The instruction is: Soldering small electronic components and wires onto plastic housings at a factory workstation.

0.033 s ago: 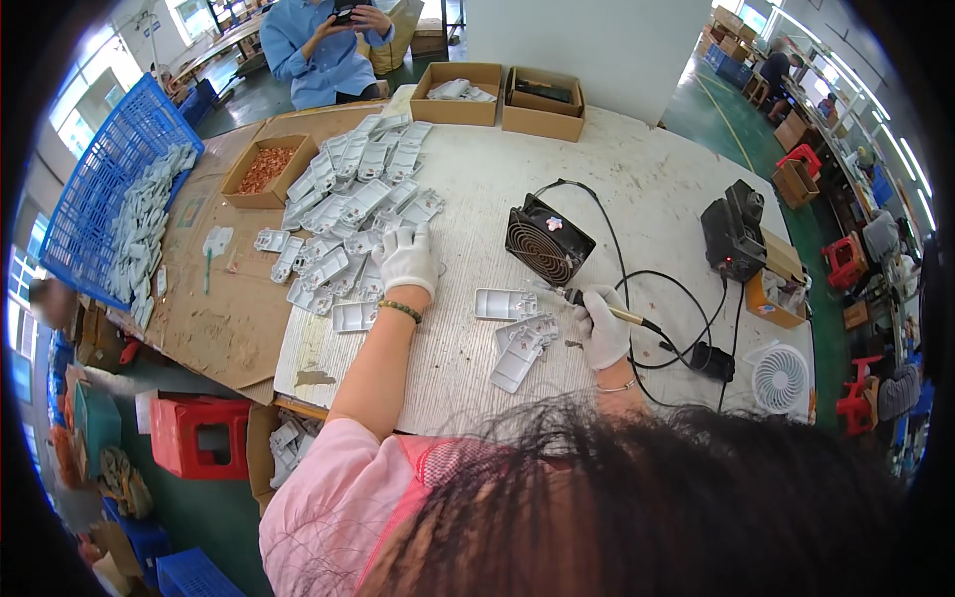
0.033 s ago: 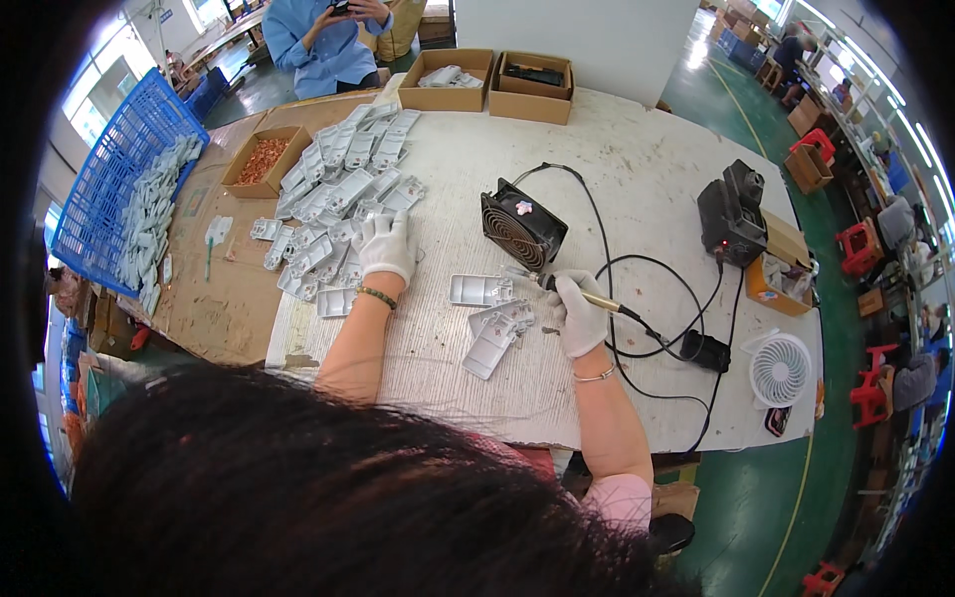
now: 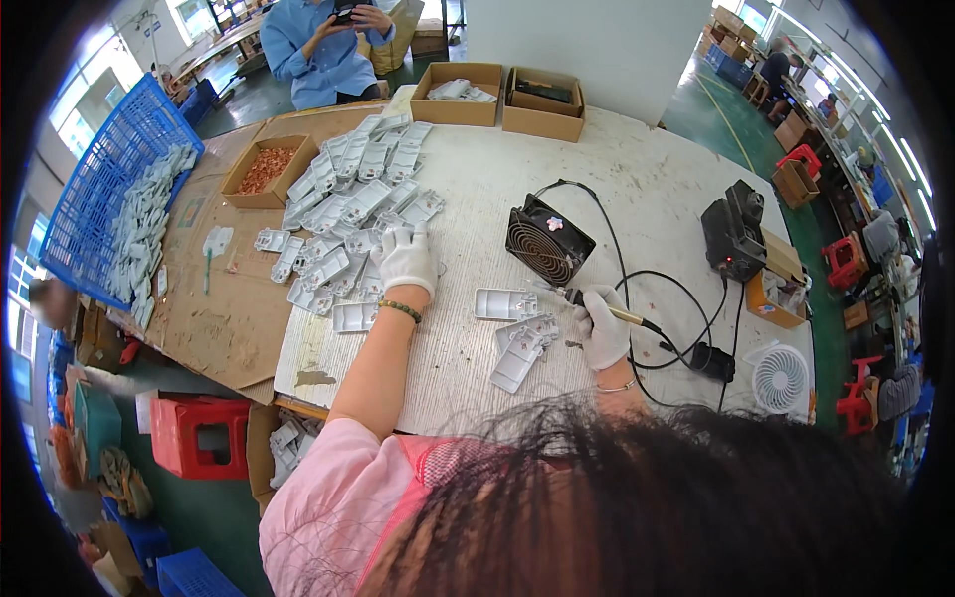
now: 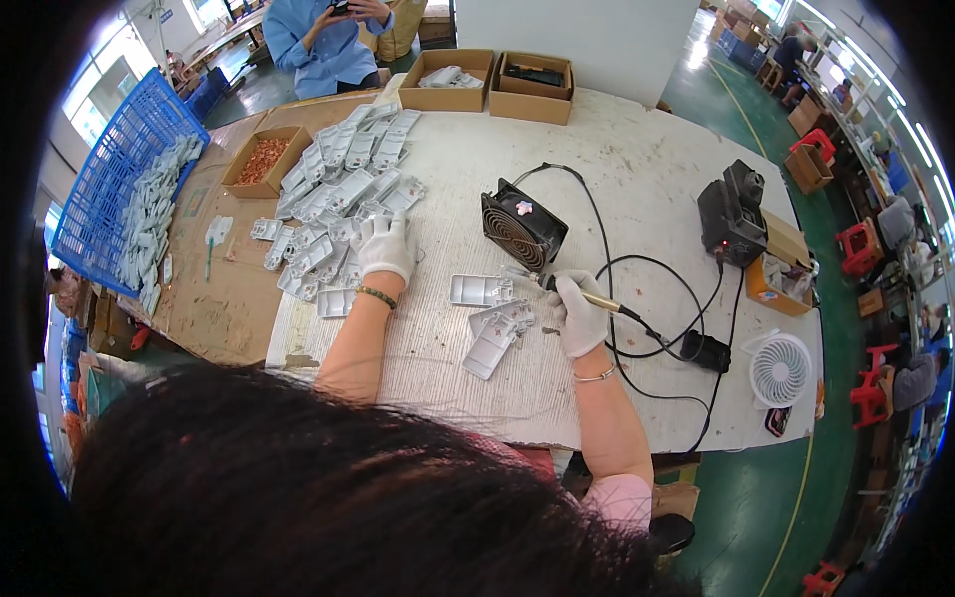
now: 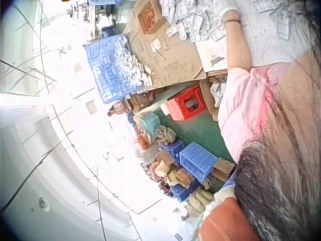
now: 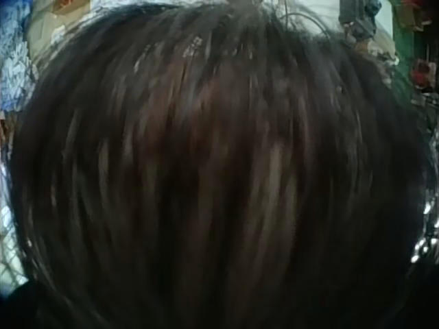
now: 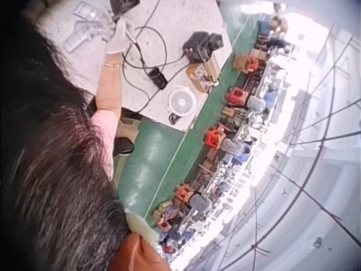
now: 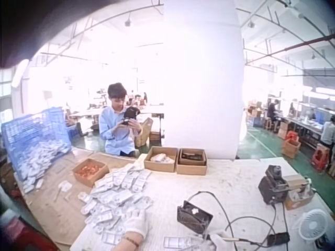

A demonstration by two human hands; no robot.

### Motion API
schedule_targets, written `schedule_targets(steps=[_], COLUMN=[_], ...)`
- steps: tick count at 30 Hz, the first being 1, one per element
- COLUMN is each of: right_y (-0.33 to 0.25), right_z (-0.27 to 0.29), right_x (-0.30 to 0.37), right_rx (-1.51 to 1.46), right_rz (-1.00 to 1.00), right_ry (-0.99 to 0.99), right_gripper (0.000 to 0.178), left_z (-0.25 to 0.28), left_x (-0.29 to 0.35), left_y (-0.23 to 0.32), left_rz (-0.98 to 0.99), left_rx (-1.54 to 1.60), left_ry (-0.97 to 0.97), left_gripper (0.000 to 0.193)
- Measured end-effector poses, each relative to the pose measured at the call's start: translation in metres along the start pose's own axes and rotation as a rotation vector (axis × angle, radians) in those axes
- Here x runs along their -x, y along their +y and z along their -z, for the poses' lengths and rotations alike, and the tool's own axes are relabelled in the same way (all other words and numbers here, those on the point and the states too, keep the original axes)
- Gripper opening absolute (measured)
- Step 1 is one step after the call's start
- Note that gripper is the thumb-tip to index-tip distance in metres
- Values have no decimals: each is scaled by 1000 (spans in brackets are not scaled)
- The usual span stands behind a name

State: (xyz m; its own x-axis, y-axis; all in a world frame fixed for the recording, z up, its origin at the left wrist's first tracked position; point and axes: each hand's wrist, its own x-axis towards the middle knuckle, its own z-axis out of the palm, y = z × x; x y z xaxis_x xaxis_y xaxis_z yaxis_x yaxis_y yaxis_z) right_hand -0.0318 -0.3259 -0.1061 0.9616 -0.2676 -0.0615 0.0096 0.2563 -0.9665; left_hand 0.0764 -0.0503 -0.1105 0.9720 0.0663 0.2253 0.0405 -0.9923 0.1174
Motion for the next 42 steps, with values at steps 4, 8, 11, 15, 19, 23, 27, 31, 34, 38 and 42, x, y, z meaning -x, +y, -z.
schedule_targets(steps=[4, 8, 11, 15, 19, 23, 27, 31, 34, 38, 42], right_y=[5, -2, 0, 2, 0, 2, 8, 2, 6, 1, 2], right_z=[3, -1, -2, 1, 1, -1, 1, 0, 1, -2, 0], right_x=[-1, 2, 1, 0, 0, 0, -3, 0, -2, 0, -1], right_rx=[138, 23, -8, -56, -52, -50, 36, -9, 4, -68, -62], right_rz=[85, -34, -40, -54, -40, -36, 61, 6, 40, -58, -47], right_ry=[-44, -12, -22, 5, 15, 18, -9, 9, 12, 19, 13], right_gripper=[14, 14, 14, 13, 13, 13, 14, 14, 14, 14, 14], left_z=[11, 8, -17, -13, 6, -3, -7, -10, 0, -1, 10], left_x=[-2, -4, -7, -6, -5, -3, 3, 3, 6, 12, 18], left_y=[0, -8, -18, -13, -4, -5, 5, 5, 6, 13, 19], left_rz=[85, -8, -89, -96, -107, -172, -249, -347, -380, -147, 64], left_rx=[-62, -54, -28, 49, 169, 297, 211, 191, 408, 1028, 1743], left_ry=[-17, 106, 294, 139, 41, 37, 373, 336, 151, -110, -554], left_gripper=[43, 38, 35, 32, 29, 29, 33, 36, 38, 38, 46])
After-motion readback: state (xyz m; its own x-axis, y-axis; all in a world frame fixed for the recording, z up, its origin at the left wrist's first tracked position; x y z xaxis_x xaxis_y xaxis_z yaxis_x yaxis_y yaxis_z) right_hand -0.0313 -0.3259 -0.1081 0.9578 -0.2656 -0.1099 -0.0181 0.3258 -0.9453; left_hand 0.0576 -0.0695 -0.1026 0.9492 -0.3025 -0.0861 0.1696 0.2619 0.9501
